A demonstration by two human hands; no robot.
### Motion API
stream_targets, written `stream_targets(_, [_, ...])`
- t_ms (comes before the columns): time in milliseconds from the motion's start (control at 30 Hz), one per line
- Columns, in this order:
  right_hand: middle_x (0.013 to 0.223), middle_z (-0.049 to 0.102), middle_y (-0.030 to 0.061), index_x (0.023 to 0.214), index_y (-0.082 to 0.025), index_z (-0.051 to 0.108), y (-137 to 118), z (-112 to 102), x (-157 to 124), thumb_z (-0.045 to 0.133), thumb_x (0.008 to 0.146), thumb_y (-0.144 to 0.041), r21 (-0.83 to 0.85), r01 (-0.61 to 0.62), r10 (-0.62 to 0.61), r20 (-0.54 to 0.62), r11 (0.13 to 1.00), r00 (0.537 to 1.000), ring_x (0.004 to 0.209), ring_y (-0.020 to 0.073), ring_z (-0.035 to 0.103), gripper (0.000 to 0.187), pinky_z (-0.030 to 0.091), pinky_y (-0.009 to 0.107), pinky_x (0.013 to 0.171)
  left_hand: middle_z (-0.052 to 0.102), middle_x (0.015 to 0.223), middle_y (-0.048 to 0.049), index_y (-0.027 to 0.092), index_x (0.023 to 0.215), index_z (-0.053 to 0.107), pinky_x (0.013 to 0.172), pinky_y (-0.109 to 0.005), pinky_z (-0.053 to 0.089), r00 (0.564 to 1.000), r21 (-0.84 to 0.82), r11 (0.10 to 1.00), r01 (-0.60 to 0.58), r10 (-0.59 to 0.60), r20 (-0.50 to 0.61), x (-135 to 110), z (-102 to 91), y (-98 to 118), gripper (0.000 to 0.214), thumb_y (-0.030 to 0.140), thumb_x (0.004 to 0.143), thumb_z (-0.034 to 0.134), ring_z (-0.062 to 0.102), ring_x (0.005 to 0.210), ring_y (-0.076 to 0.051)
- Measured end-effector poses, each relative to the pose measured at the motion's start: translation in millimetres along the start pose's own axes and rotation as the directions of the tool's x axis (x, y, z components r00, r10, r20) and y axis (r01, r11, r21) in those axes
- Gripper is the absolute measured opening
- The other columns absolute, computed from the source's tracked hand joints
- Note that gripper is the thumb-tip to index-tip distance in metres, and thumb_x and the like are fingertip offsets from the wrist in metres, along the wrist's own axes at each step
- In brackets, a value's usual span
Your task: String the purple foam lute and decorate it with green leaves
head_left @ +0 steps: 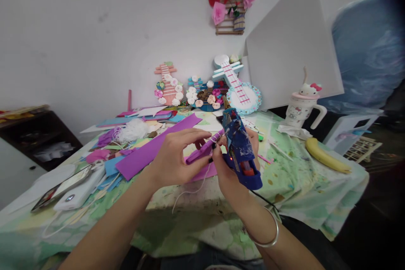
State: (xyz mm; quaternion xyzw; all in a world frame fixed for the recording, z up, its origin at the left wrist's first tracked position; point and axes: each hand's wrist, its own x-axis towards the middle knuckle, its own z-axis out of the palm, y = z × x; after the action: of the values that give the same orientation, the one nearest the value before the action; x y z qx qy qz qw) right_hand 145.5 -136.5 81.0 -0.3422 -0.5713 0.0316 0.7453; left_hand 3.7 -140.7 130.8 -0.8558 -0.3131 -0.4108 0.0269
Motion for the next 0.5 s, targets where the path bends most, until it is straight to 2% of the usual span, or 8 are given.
stream_targets(133, [0.096,0.05,0.0044,0.083,-0.021,0.05,-1,-1,1,0.058,0.074,-0.017,-0.002,0.007,-0.007,0.004,1.0,1.0,0.087,0.0195,0.055,0.013,0.047,0.039,0.081,0.07,0.1,-0.0103,0.017,0.106,0.064,0.076,-0.03,0.053,0.999,-0.177,0.984,0.03,-0.022,0.045,-5,-5.0,-4,0.025,0.028,0.085,0.055,0.065,0.087,-0.02])
stream_targets(267, [0.096,0.049,0.0044,0.084,-0.021,0.051,0,1,1,0.058,0.076,-0.02,0.051,0.029,-0.029,0.0,0.998,1.0,0.09,0.0203,0.053,0.011,0.045,0.041,0.083,0.07,0.086,-0.0076,0.015,0.097,0.066,0.069,-0.027,0.049,0.99,-0.156,0.978,0.138,-0.136,0.029,-5,-2.5,-8,0.029,0.03,0.093,0.041,0.064,0.076,-0.016])
stream_targets(367, [0.097,0.049,0.0042,0.084,-0.021,0.051,1,2,0,0.058,0.076,-0.02,0.06,0.028,-0.028,-0.003,0.998,1.0,0.09,0.0201,0.053,0.011,0.045,0.041,0.082,0.069,0.08,-0.0065,0.015,0.091,0.065,0.064,-0.026,0.047,0.983,-0.171,0.968,0.186,-0.18,0.047,-2,-2.8,-9,0.025,0.029,0.092,0.045,0.061,0.071,-0.015])
stream_targets(500, [0.096,0.049,0.0033,0.083,-0.021,0.052,1,1,0,0.058,0.075,-0.017,0.057,0.029,-0.03,0.013,0.998,0.999,0.091,0.0204,0.054,0.011,0.044,0.041,0.084,0.068,0.083,-0.0083,0.015,0.085,0.064,0.062,-0.027,0.047,0.977,-0.242,0.948,0.207,-0.188,0.1,3,-6.3,-13,0.019,0.029,0.089,0.052,0.06,0.071,-0.015])
